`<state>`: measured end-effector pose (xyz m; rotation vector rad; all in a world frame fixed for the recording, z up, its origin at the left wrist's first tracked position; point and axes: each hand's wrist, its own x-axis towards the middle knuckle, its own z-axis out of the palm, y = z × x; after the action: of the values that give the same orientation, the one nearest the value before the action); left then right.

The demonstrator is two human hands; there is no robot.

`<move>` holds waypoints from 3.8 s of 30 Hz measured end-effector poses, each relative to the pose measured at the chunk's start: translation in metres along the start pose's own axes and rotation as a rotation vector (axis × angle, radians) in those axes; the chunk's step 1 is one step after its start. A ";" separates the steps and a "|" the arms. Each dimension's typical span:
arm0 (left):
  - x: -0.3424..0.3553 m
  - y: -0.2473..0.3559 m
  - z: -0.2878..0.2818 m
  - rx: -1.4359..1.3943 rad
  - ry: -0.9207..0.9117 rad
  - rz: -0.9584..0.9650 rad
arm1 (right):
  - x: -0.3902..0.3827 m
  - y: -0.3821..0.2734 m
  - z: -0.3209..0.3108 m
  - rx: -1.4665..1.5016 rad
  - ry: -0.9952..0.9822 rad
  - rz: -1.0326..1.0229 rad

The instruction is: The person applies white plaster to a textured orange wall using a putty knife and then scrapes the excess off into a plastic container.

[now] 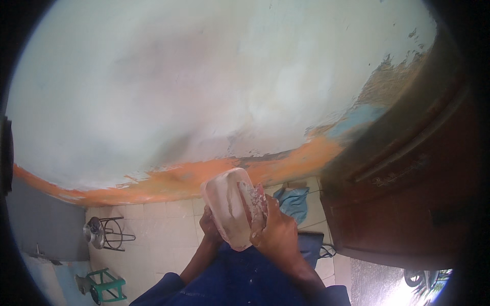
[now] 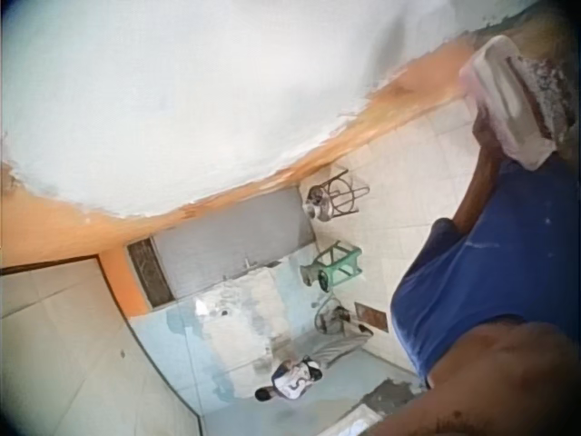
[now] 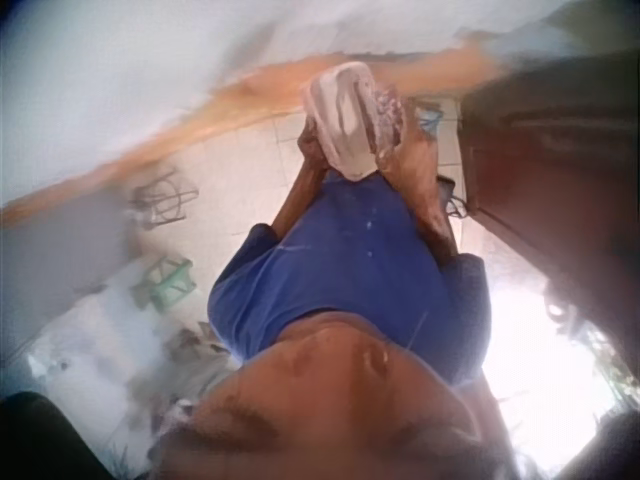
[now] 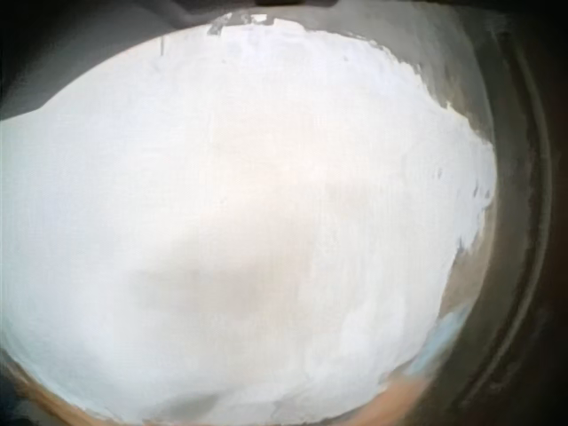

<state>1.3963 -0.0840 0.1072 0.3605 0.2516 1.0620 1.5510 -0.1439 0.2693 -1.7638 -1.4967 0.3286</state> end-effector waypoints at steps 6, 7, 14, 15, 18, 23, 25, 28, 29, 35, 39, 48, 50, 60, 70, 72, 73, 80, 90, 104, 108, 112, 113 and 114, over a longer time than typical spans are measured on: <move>0.005 0.011 -0.004 -0.177 0.071 -0.035 | 0.002 -0.021 0.011 -0.033 0.020 0.026; 0.005 0.014 -0.009 -0.197 0.096 -0.037 | 0.001 -0.026 0.014 -0.016 0.011 0.059; 0.006 0.029 -0.011 0.033 -0.049 -0.081 | -0.006 -0.040 0.025 -0.087 -0.017 0.128; 0.008 0.028 -0.013 0.046 -0.115 -0.072 | -0.007 -0.042 0.027 -0.095 -0.001 0.151; 0.002 0.027 -0.003 0.136 -0.089 -0.066 | -0.005 -0.045 0.029 -0.092 0.023 0.211; 0.001 0.026 0.014 0.227 -0.072 -0.061 | 0.002 -0.037 0.029 0.004 0.086 0.197; 0.001 0.020 0.018 0.205 -0.087 -0.047 | 0.006 -0.030 0.029 0.027 0.089 0.224; 0.006 0.011 0.032 0.252 -0.096 0.010 | 0.008 -0.020 0.026 0.028 0.103 0.229; 0.007 0.008 0.033 0.235 -0.083 0.008 | 0.008 -0.017 0.024 0.028 0.105 0.223; 0.013 0.004 0.036 0.235 -0.113 0.026 | 0.018 -0.003 0.006 0.218 0.065 0.173; 0.012 0.003 0.037 0.275 -0.066 0.022 | 0.020 0.009 0.005 0.228 0.058 0.033; 0.009 0.006 0.034 0.357 -0.112 0.107 | 0.019 0.005 0.007 0.225 0.045 -0.119; 0.010 0.005 0.035 0.354 -0.159 0.132 | 0.018 0.007 0.011 0.273 0.042 -0.159; 0.009 -0.001 0.041 -0.041 -0.184 0.130 | 0.016 -0.006 0.000 0.307 -0.166 -0.087; 0.013 0.005 0.028 0.108 -0.308 0.125 | 0.024 0.017 0.001 0.420 -0.269 -0.149; 0.005 0.006 0.024 0.351 -0.059 0.086 | 0.025 0.023 0.004 0.480 -0.283 -0.129; 0.003 0.006 0.023 0.270 -0.049 0.078 | 0.025 0.024 0.005 0.515 -0.293 -0.101; 0.006 -0.002 0.005 -0.253 -0.270 0.084 | 0.026 0.042 0.003 0.728 -0.400 0.082; 0.002 -0.002 0.025 0.377 0.093 0.037 | 0.025 0.067 -0.020 1.074 -0.361 0.280; 0.008 -0.016 -0.018 0.213 0.148 0.078 | -0.001 0.029 -0.015 0.623 -0.088 0.296; 0.007 -0.013 -0.019 0.219 0.144 0.066 | 0.007 0.008 -0.007 0.274 -0.119 0.190; 0.004 -0.013 -0.024 0.215 0.157 0.059 | 0.005 0.001 0.006 0.254 -0.075 0.141; 0.004 -0.015 -0.028 0.210 0.161 0.057 | 0.004 0.003 0.009 0.265 -0.083 0.130; 0.002 -0.016 -0.034 0.204 0.167 0.058 | 0.004 0.005 0.011 0.276 -0.092 0.119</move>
<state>1.3974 -0.0835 0.0698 0.4650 0.5035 1.1284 1.5483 -0.1359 0.2593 -1.6365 -1.3392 0.6526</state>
